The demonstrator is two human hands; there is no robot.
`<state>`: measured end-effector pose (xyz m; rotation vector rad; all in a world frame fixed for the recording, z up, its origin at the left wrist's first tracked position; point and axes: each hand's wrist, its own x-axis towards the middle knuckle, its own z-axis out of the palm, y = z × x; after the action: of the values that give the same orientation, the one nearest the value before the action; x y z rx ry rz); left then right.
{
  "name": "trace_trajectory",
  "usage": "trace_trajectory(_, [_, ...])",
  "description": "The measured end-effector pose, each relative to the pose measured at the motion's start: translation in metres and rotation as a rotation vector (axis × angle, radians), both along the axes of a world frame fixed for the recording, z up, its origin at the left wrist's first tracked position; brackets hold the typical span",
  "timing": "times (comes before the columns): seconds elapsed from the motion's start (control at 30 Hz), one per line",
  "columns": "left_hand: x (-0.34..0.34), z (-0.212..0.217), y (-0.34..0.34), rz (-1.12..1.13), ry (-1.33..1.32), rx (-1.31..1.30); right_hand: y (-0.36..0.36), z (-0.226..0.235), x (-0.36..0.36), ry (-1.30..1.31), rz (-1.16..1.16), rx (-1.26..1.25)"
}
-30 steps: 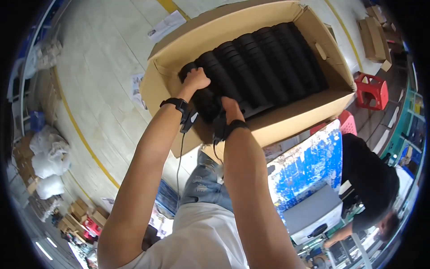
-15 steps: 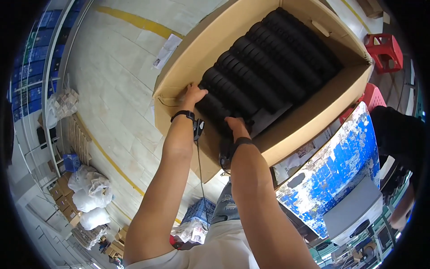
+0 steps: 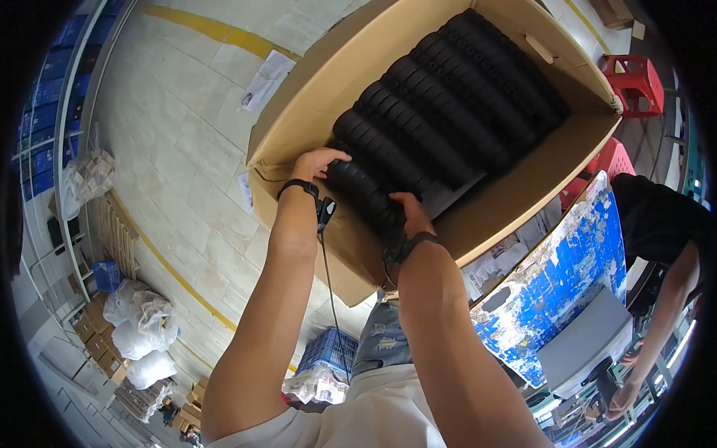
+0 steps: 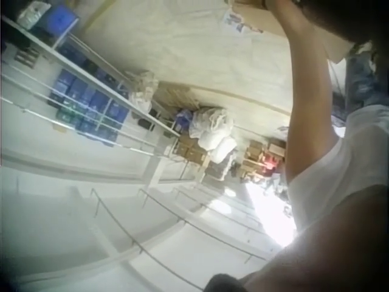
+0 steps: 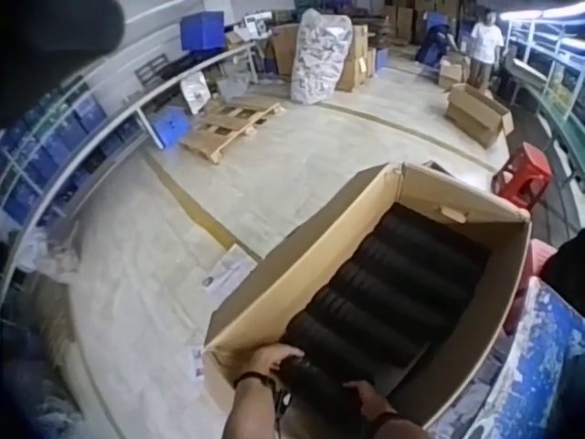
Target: The person picks up microphone bodies from the table and places them into a box, then takes a shock mount and fits it onto a microphone. They press the assembly into a fixture on the table and place the completed unit back into the box.
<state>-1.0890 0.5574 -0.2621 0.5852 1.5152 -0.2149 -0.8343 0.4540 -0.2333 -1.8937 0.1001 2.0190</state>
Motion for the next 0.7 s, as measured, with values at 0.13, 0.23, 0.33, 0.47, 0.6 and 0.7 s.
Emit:
trace_trajectory(0.13, [0.005, -0.002, 0.007, -0.006, -0.133, -0.147, -0.013, -0.045, 0.02, 0.209, -0.053, 0.179])
trace_trajectory(0.23, [0.012, -0.006, 0.0, 0.076, -0.251, -0.376, -0.006, -0.037, 0.014, 0.325, -0.14, -0.029])
trace_trajectory(0.33, [0.013, 0.006, -0.013, 0.012, -0.273, -0.238, 0.001, 0.005, -0.002, 0.382, -0.16, -0.104])
trace_trajectory(0.47, [0.008, -0.009, -0.011, -0.001, -0.01, -0.064, -0.001, -0.039, -0.007, 0.248, -0.078, 0.071])
trace_trajectory(0.6, [0.032, 0.002, -0.001, -0.184, -0.088, -0.172, -0.012, -0.054, 0.004, 0.192, -0.108, 0.089])
trace_trajectory(0.7, [0.028, -0.009, -0.012, -0.301, -0.035, 0.046, -0.011, -0.059, 0.006, 0.194, -0.06, 0.093])
